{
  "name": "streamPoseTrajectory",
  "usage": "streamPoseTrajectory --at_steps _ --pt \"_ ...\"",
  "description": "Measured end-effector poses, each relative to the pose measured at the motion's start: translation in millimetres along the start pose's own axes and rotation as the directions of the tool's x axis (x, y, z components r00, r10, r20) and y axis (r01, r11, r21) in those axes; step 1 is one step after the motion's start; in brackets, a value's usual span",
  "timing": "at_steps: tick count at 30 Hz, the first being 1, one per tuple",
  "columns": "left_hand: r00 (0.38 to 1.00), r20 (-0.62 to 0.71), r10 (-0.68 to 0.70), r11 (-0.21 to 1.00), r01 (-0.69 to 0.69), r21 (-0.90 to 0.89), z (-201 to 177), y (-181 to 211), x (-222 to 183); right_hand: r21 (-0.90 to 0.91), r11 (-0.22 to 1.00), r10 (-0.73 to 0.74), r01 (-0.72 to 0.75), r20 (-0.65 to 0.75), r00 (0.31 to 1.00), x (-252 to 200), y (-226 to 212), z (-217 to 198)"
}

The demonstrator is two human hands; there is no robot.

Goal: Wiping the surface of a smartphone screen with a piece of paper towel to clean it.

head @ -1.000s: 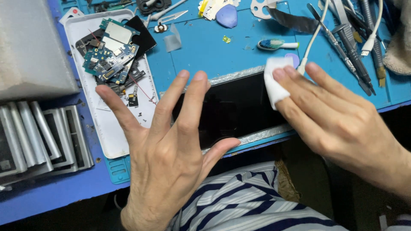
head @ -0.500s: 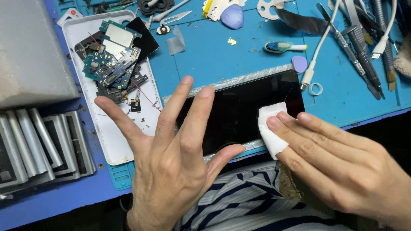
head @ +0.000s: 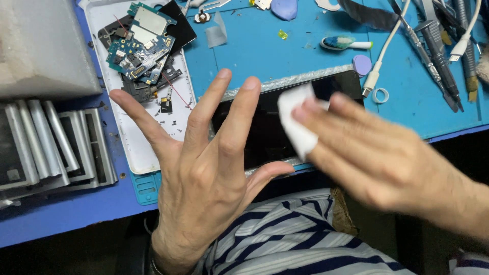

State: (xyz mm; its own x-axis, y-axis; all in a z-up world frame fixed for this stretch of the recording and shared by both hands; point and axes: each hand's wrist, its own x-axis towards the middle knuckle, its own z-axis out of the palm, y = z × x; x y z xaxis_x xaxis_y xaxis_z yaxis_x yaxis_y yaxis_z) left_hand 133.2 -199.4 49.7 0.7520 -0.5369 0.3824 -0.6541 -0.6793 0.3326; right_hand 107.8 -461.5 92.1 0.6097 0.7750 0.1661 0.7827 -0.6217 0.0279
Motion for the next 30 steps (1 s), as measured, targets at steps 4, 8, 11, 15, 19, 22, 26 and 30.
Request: streamPoseTrajectory --at_steps 4,8,11,15,19,22,26,30 --pt "1.0 -0.03 0.008 0.997 -0.005 0.079 0.8 -3.2 -8.0 0.088 0.994 -0.073 0.069 0.032 0.997 -2.9 9.3 -4.3" --pt "0.994 -0.078 -0.073 0.975 0.087 0.206 -19.6 2.5 -14.0 0.133 0.981 -0.135 0.142 -0.061 0.989 13.9 -1.3 2.3" --pt "0.975 -0.154 -0.162 0.97 0.186 0.157 -33.5 -8.0 -36.4 0.196 0.96 -0.2 0.199 -0.013 0.98 -5.8 0.4 -1.9" --pt "0.97 -0.152 -0.191 0.969 0.21 0.126 -26.8 -12.6 -35.9 -0.011 0.996 -0.087 0.087 -0.004 0.996 25.2 4.2 1.2" --pt "0.993 -0.066 -0.102 0.987 0.11 0.121 -23.0 -19.0 -38.4 0.208 0.945 -0.248 0.254 -0.056 0.967 26.1 1.4 4.5" --pt "0.996 -0.01 -0.086 0.99 0.087 0.114 -24.4 -18.0 -38.2 0.165 0.963 -0.209 0.212 -0.037 0.977 32.6 9.7 10.2" --pt "0.996 0.006 -0.084 0.992 0.083 0.094 -26.3 -20.5 -34.8 0.265 0.918 -0.305 0.295 -0.006 0.952 37.8 -20.1 0.6" --pt "0.997 -0.022 -0.074 0.994 0.075 0.084 -24.1 -20.8 -38.9 0.122 0.977 -0.178 0.173 0.036 0.983 34.6 6.4 6.6"
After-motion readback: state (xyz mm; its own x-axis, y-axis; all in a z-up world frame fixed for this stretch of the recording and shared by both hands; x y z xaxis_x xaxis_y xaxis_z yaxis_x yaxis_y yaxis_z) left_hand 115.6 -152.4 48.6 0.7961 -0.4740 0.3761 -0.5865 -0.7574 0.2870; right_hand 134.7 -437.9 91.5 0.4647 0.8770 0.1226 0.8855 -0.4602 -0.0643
